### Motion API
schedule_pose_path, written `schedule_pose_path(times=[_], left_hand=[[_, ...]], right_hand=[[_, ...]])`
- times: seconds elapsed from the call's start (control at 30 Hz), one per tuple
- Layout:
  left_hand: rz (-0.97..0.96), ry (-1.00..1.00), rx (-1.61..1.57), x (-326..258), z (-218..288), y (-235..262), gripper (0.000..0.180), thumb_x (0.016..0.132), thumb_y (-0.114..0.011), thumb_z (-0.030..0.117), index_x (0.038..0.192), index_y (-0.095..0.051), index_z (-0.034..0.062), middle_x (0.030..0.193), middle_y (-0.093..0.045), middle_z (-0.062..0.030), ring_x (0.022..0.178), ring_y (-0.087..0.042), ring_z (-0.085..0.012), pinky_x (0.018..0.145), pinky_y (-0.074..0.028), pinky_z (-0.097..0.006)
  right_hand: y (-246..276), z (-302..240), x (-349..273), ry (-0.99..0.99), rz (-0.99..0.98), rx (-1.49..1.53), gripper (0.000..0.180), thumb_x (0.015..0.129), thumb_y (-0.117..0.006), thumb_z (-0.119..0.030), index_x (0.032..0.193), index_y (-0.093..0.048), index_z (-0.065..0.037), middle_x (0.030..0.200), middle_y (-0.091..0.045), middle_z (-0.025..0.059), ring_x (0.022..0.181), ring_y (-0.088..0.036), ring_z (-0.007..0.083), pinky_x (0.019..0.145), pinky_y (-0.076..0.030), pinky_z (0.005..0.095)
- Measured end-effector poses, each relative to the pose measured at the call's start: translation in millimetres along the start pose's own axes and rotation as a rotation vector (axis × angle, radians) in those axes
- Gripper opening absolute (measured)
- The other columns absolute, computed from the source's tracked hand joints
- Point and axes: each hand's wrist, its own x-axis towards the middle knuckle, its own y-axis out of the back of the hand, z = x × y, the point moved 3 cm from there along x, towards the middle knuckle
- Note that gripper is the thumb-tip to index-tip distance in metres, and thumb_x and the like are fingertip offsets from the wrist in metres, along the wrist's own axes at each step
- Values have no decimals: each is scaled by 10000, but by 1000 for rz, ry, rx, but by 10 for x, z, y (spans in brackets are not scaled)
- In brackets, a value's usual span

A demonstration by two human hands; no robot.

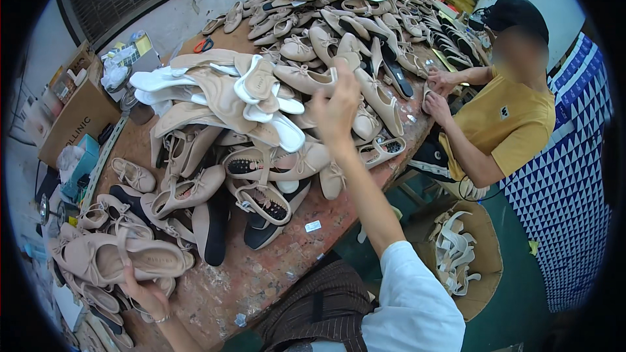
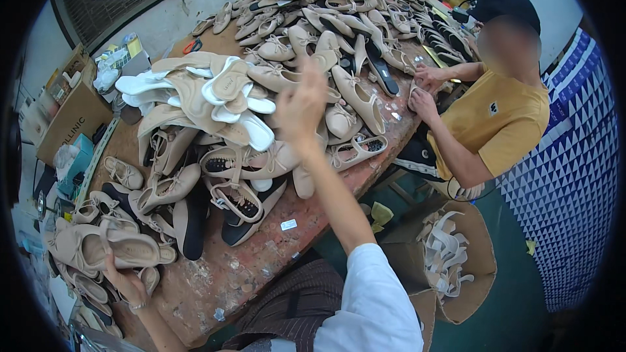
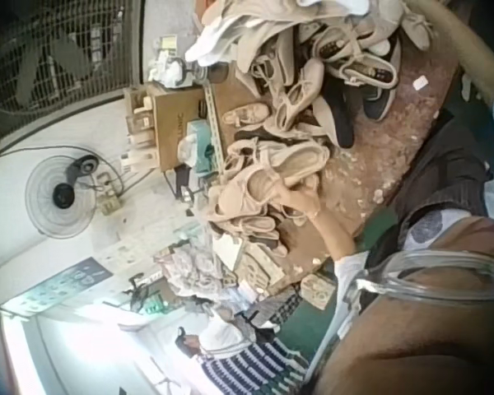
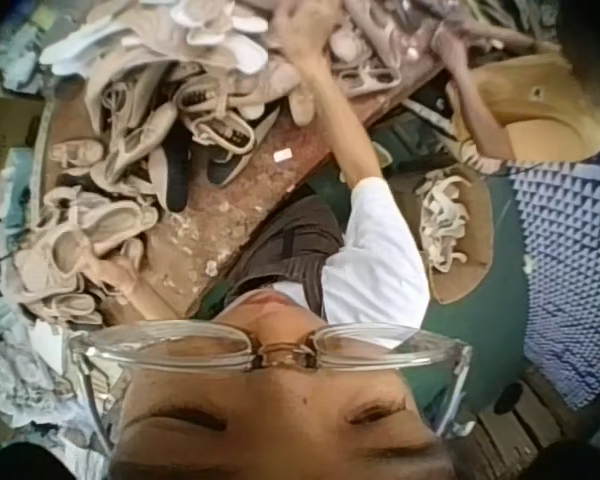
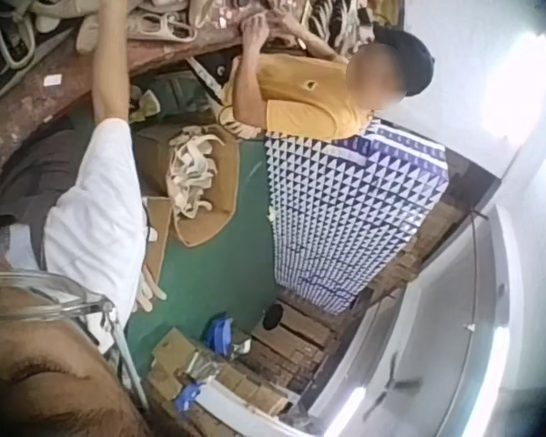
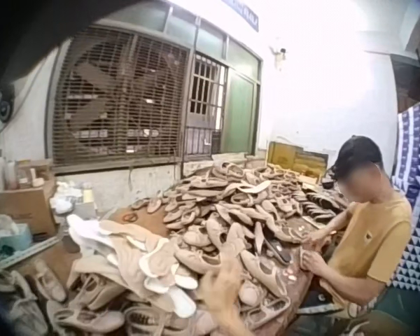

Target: The person picks up a shoe, inserts an insole by hand, and presses it into place. They then wipe the exterior of the shoe with a cloth and set it aside to repeat the process with another shoe.

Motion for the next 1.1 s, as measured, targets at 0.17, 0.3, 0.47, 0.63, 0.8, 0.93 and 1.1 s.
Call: schedule_pose_path(times=[0.17, 0.3, 0.47, 0.63, 0.8, 0.93, 1.1], left_hand=[[-88, 173, 203, -259, -236, 167, 400, 955, -620, 175, 1303, -476, 39, 1277, -552, -84, 1180, -540, -199, 1041, -422, -374], [-169, 270, 209, -522, -430, 27, 448, 974, -624, 172, 1356, -445, 19, 1310, -542, -109, 1176, -547, -201, 1021, -435, -360], [-395, 190, 163, -873, -685, -384, 779, 876, -756, 326, 1427, -319, -9, 1373, -475, -133, 1212, -528, -226, 1018, -449, -375], [-412, 273, 356, -1366, -804, -656, 973, 828, -675, 644, 1433, -365, -52, 1395, -500, -166, 1210, -542, -266, 1088, -374, -409], [-187, 374, -68, -1162, -560, -174, 552, 992, -438, 385, 1317, -517, -54, 1280, -599, -160, 1167, -586, -293, 1028, -452, -427], [71, 0, -18, -242, 227, 746, 490, 977, -521, 305, 1335, -514, -30, 1288, -601, -125, 1185, -580, -241, 1040, -453, -389], [148, -233, 557, 1376, 2389, 2127, 519, 978, -573, 328, 1386, -516, 13, 1329, -585, -99, 1210, -561, -197, 1057, -418, -333]], right_hand=[[-234, 837, -368, -281, -225, -163, 168, 735, -689, -32, 897, -652, -59, 958, -627, 87, 1008, -572, 315, 896, -420, 454], [50, 454, -598, 46, 129, 40, 148, 679, -647, 78, 750, -623, -50, 824, -589, 88, 802, -555, 292, 726, -428, 414], [610, -644, -843, 25, 55, 327, 128, 662, -666, 15, 776, -655, -41, 805, -565, 134, 746, -554, 294, 643, -446, 406], [1095, -1924, -1606, 48, -532, 907, 186, 787, -636, -45, 971, -636, -15, 853, -587, 116, 771, -601, 280, 690, -500, 394], [1198, -2020, -1992, 110, -890, 1150, 322, 775, -675, -29, 1095, -660, 0, 942, -629, 112, 842, -652, 284, 721, -544, 384], [1267, -1833, -2011, 300, -972, 1121, 322, 693, -675, -16, 1009, -719, -60, 966, -690, 76, 803, -687, 243, 700, -572, 344], [1019, -1379, -1778, 69, -982, 843, 354, 693, -635, 84, 993, -749, -68, 911, -723, 106, 780, -706, 246, 673, -574, 330]])
